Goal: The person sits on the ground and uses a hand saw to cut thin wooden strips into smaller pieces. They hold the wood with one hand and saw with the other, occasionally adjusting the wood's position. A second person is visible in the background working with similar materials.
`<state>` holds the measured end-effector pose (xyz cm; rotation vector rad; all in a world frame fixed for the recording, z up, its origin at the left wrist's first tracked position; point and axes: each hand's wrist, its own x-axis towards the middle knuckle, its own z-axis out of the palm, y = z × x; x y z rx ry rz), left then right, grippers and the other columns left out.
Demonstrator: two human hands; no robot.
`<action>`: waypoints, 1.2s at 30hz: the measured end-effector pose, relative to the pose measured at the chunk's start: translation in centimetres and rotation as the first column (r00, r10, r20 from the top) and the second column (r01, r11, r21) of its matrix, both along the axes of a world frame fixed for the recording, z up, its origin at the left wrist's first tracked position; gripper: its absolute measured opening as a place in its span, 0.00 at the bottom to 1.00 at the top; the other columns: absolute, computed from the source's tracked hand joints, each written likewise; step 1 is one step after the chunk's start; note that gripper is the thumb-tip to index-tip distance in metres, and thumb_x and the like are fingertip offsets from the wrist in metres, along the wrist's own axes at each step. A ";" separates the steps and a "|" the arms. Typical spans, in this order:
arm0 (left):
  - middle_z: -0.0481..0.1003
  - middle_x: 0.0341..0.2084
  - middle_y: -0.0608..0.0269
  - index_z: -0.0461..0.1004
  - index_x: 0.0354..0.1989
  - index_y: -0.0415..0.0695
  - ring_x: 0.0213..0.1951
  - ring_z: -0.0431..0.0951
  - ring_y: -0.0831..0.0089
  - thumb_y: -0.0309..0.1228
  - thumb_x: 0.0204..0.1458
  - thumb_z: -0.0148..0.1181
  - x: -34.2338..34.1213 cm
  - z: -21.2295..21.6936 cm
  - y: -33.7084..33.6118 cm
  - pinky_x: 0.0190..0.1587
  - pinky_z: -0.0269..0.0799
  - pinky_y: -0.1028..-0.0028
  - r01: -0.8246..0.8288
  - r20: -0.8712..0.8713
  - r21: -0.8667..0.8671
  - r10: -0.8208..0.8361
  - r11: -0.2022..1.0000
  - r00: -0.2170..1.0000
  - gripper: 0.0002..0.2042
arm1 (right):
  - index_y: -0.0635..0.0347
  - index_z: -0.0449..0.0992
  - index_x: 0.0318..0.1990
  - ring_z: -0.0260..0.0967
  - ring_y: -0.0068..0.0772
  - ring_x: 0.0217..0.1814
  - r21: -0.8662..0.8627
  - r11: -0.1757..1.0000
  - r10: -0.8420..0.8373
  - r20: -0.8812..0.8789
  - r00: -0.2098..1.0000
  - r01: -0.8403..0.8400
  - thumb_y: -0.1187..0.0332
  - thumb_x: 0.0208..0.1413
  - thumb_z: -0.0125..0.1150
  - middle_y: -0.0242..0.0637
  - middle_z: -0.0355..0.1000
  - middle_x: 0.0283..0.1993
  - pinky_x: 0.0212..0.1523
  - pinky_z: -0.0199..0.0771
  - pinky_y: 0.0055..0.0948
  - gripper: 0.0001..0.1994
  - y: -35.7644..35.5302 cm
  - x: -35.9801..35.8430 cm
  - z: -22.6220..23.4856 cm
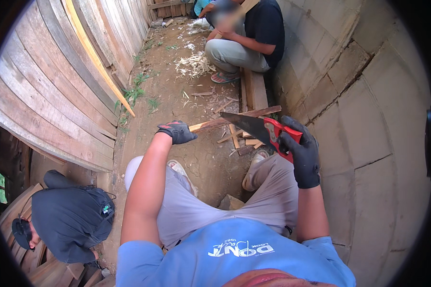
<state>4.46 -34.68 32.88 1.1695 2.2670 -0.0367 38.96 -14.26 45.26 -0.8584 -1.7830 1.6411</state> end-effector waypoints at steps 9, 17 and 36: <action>0.85 0.48 0.52 0.84 0.54 0.43 0.53 0.83 0.53 0.58 0.65 0.51 -2.1 3.2 0.5 0.60 0.74 0.58 0.148 0.212 -0.083 -0.127 0.986 0.969 0.30 | 0.64 0.83 0.60 0.82 0.39 0.57 0.371 0.928 -0.146 0.243 0.959 0.048 0.56 0.60 0.71 0.45 0.83 0.55 0.59 0.79 0.35 0.26 6.4 -6.0 -0.8; 0.83 0.55 0.47 0.81 0.60 0.43 0.60 0.80 0.51 0.58 0.65 0.52 -6.7 4.3 8.0 0.65 0.71 0.57 0.220 0.085 -0.047 -0.215 0.974 0.973 0.31 | 0.62 0.84 0.57 0.80 0.50 0.60 0.575 0.814 -0.174 0.373 0.911 -0.080 0.54 0.64 0.66 0.51 0.82 0.56 0.61 0.77 0.41 0.23 9.4 -9.2 -9.2; 0.83 0.43 0.40 0.75 0.57 0.41 0.46 0.85 0.44 0.51 0.54 0.67 -6.3 -33.5 24.4 0.50 0.80 0.49 0.211 0.007 0.433 -0.237 0.876 0.971 0.30 | 0.61 0.80 0.62 0.84 0.41 0.50 0.506 0.849 -0.204 0.577 0.790 -0.150 0.59 0.68 0.64 0.47 0.83 0.55 0.53 0.81 0.38 0.20 8.8 -11.7 -10.6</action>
